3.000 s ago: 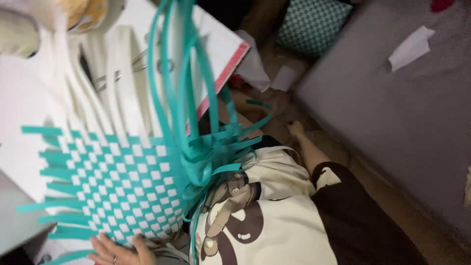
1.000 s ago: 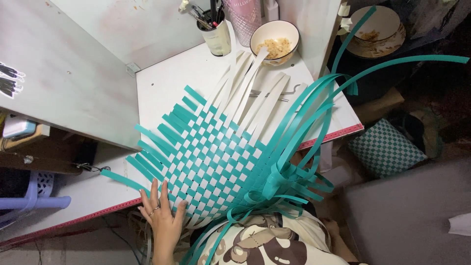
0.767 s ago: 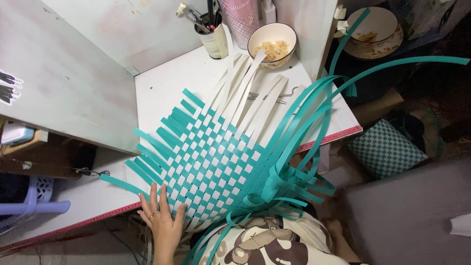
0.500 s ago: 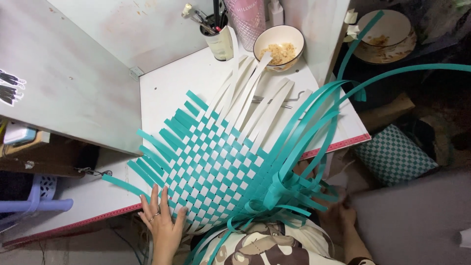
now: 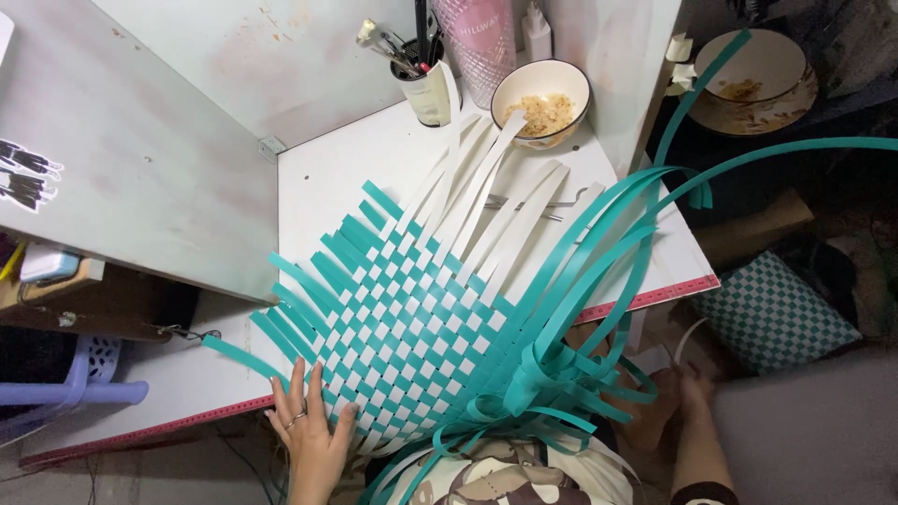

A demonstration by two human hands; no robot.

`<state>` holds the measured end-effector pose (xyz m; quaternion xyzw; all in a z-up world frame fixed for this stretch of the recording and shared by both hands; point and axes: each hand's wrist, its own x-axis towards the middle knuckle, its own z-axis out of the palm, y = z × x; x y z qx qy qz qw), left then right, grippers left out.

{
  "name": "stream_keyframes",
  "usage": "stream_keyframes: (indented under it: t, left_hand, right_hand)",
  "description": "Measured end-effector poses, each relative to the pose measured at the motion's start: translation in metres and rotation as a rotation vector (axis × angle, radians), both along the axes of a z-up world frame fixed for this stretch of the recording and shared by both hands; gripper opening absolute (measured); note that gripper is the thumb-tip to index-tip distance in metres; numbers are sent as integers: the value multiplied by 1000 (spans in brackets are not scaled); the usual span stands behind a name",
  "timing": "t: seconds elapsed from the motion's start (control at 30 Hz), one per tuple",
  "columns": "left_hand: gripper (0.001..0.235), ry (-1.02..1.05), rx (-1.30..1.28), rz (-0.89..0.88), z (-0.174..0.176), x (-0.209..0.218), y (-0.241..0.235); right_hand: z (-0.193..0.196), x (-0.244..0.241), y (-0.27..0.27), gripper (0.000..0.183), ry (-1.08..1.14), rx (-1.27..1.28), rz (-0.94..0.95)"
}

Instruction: Weaving teal and white plastic strips together to create a basket or bag.

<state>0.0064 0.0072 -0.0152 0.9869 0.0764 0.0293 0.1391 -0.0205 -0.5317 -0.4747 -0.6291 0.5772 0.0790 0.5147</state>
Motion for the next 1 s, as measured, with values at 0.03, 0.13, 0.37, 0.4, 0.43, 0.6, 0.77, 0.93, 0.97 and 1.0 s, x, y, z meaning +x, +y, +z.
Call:
stream_keyframes:
  t: [0.03,0.13,0.37,0.4,0.43,0.6,0.77,0.93,0.97,1.0]
  left_hand:
    - [69,-1,7,-1,-1,0,0]
    - [69,4,12,-3,2,0,0]
    - [69,21,-12,15,2,1,-1]
    - [69,21,-15,13,1,1,0]
    - [70,29,-4,16,0,1,1]
    - [69,23,0,19,-4,1,2]
    - [70,-2,-2,2,-2,1,1]
    - [69,2,-14,-10,4,0,-3]
    - [70,-14,-23,-17,8,-1,-6]
    - [70,-9,-35,-14,7,-1,-5]
  right_hand:
    - [-20,4,-3,44,-145,123,-37]
    - [-63,13,-9,31,-145,181,228]
    - [-67,29,-2,81,394,-94,1009]
    - [-59,29,2,81,396,-96,1007]
    - [-50,29,5,83,314,0,760]
    - [-23,44,0,75,262,123,503]
    - [-20,46,0,46,-325,-206,37]
    - [1,53,-11,16,-726,-267,-281]
    - [-34,59,-26,31,-913,-313,-554]
    - [-4,51,-25,31,-912,-323,-545]
